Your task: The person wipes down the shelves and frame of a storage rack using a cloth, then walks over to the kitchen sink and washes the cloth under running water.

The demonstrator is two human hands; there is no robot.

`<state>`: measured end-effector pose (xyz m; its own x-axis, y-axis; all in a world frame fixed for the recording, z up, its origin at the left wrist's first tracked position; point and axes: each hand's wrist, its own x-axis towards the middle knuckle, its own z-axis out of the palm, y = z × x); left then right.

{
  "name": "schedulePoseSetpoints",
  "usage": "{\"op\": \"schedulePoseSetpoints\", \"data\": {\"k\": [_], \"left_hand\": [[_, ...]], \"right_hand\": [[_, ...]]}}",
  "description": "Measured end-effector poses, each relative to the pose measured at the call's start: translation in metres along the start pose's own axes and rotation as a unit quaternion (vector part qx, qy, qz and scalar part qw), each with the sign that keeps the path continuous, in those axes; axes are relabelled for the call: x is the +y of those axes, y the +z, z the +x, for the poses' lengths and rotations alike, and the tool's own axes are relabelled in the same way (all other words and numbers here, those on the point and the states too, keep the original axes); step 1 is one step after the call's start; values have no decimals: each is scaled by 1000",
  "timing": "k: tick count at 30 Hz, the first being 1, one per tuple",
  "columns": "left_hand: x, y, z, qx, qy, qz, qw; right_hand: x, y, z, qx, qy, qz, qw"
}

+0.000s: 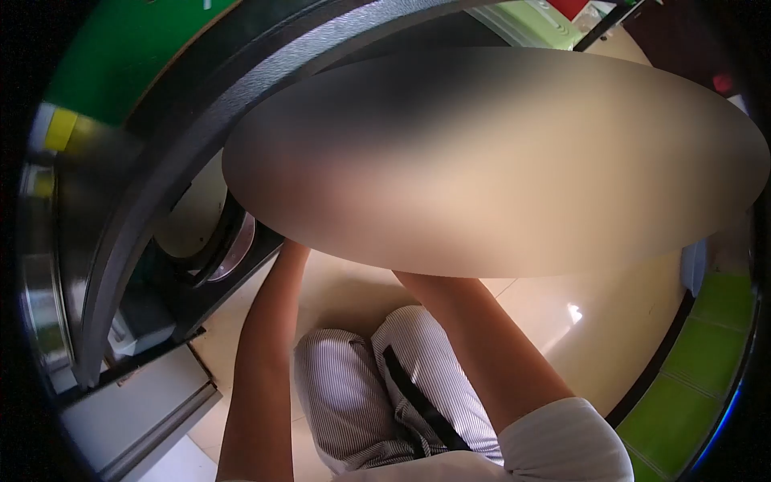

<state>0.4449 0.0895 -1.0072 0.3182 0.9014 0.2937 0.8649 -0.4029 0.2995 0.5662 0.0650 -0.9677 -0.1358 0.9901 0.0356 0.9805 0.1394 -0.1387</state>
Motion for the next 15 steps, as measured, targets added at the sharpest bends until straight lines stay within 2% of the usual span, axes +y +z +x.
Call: {"op": "schedulePoseSetpoints", "data": {"k": [2, 5, 11, 13, 14, 15], "left_hand": [[6, -4, 1, 2, -3, 19, 1000], [7, -3, 14, -6, -6, 15, 1000], [-10, 12, 74, 31, 11, 53, 998], [-13, 10, 94, 163, 135, 150, 966], [-14, 9, 107, 163, 163, 194, 954], [-15, 8, 120, 166, 190, 238, 938]], "right_hand": [[-4, 11, 5, 26, 4, -5, 1000], [5, 4, 13, 3, -31, -9, 999], [17, 8, 82, 27, -2, -50, 998], [24, 11, 106, 60, -3, -76, 995], [29, 14, 115, 79, 0, -100, 992], [36, 22, 144, 63, -8, -61, 996]]}}
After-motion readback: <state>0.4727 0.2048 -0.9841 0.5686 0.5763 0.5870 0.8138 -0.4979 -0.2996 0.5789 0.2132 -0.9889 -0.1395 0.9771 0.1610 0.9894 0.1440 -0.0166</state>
